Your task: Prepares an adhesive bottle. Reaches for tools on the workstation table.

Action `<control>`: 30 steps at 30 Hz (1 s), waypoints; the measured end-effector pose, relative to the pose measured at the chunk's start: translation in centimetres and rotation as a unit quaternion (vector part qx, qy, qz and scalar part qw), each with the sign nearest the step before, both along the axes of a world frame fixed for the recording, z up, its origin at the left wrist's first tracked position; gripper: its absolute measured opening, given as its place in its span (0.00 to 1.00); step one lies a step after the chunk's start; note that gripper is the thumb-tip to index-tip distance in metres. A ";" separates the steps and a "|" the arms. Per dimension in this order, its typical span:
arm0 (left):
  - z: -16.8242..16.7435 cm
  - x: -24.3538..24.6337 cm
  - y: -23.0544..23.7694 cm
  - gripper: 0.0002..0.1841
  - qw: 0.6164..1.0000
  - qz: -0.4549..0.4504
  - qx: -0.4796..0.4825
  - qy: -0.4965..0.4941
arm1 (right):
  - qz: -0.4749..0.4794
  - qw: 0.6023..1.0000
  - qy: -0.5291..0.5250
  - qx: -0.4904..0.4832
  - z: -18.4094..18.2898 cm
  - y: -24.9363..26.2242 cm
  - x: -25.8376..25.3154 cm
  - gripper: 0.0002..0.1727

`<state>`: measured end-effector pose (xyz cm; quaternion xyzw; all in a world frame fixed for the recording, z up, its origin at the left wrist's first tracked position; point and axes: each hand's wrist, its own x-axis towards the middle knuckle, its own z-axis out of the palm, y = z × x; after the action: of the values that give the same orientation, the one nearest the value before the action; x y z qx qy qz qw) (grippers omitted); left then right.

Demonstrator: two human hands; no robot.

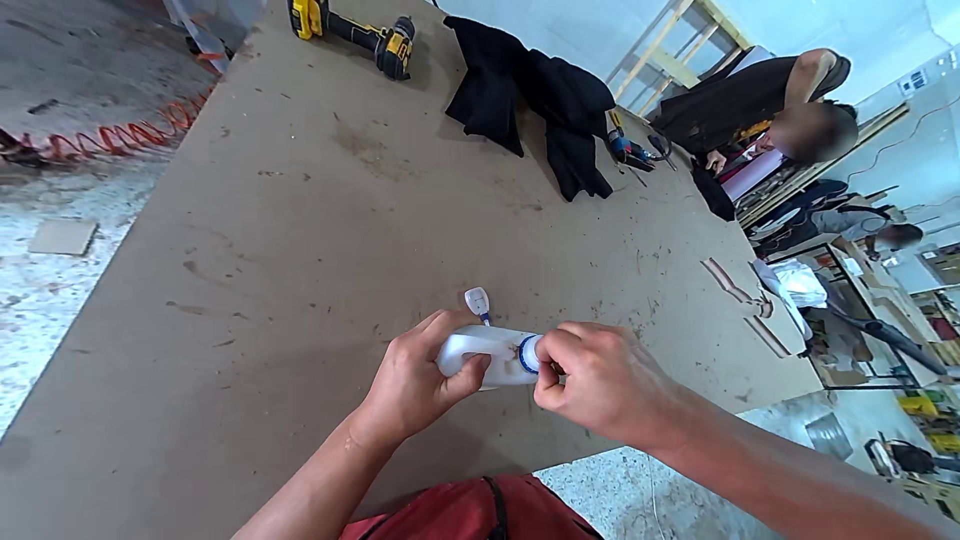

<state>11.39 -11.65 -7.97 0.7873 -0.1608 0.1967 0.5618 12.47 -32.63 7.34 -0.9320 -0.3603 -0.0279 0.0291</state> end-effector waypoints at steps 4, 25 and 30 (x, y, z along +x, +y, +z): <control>3.6 -0.8 -0.5 0.27 0.991 0.052 0.113 -0.048 | 0.032 0.999 0.004 0.023 -0.1 -0.9 0.1 0.05; 16.0 3.1 -4.1 0.11 0.718 -0.306 0.570 -0.257 | 0.052 0.908 0.200 0.366 -6.5 -5.9 1.1 0.32; 17.4 2.7 -5.9 0.12 0.686 -0.317 0.630 -0.177 | 0.045 0.875 0.202 0.438 -9.0 -5.3 0.2 0.29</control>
<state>14.11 -17.53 9.47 0.8086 -0.5833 -0.0052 -0.0766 12.63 -37.92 -1.66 -0.7918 -0.3389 0.0077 0.5081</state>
